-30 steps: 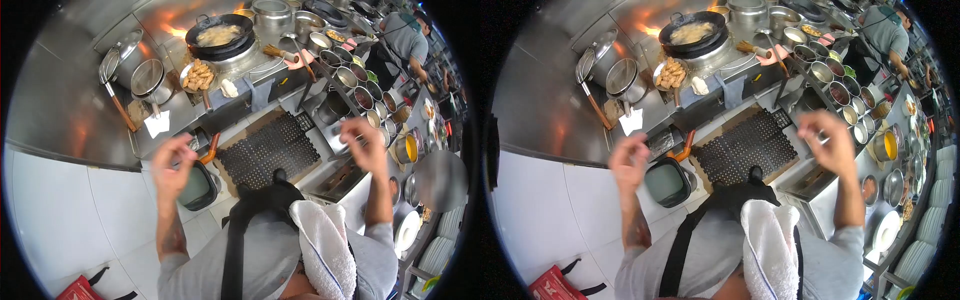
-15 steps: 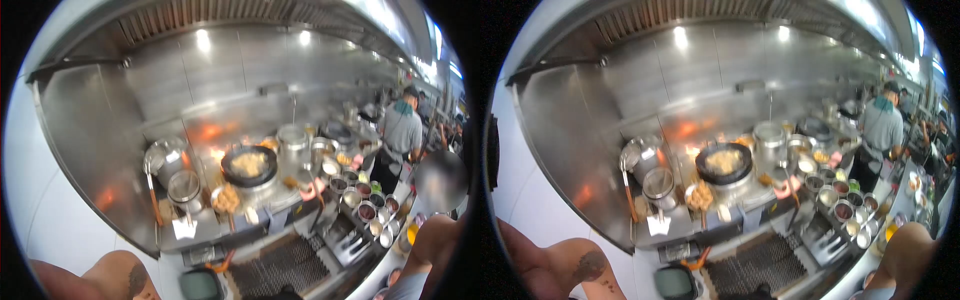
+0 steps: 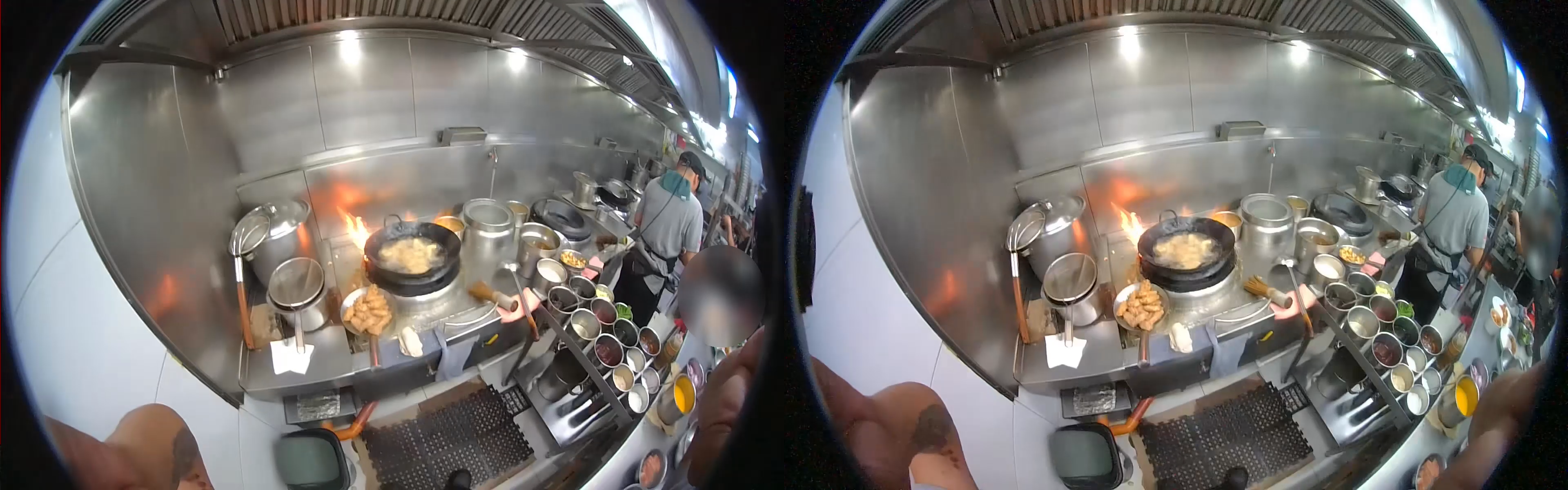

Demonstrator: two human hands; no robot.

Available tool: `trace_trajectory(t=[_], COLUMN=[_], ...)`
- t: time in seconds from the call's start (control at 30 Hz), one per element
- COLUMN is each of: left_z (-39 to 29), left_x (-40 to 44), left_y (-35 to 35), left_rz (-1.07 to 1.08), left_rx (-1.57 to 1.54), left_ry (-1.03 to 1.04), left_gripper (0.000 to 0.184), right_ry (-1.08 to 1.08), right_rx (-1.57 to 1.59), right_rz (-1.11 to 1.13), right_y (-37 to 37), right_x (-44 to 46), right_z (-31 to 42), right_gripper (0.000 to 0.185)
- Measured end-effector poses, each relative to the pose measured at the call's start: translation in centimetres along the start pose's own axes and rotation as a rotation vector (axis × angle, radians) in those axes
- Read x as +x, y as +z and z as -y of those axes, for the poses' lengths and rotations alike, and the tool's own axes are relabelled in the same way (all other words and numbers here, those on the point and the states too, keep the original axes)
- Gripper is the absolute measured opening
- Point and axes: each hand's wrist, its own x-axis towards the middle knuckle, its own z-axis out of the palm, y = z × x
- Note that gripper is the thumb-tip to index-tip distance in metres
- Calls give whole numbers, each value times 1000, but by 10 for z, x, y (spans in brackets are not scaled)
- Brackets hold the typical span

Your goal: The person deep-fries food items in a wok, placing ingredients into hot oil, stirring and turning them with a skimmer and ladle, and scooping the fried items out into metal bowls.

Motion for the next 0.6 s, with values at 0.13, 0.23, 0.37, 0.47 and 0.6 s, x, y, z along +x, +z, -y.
trace_trajectory(t=[0.13, 0.23, 0.37, 0.47, 0.6], left_z=[-15, -29, -46, -50, -57], left_x=[17, 27, 34, 31, 29], left_y=[-8, -10, 1, 17, 34], left_rz=[63, 143, 218, 236, 228], left_rx=[21, 11, -8, -10, -11], left_ry=[87, 92, 113, 75, 85], left_gripper=[32, 33, 34, 35, 36], right_ry=[8, 94, 81, 87, 89], right_rx=[17, 73, 106, 119, 188], right_rz=[-46, -31, -74, -98, -119], right_y=[-9, -20, -37, -54, -70], right_x=[2, 0, -5, -8, -26], right_z=[7, 17, 22, 23, 19], right_gripper=[26, 27, 27, 27, 27])
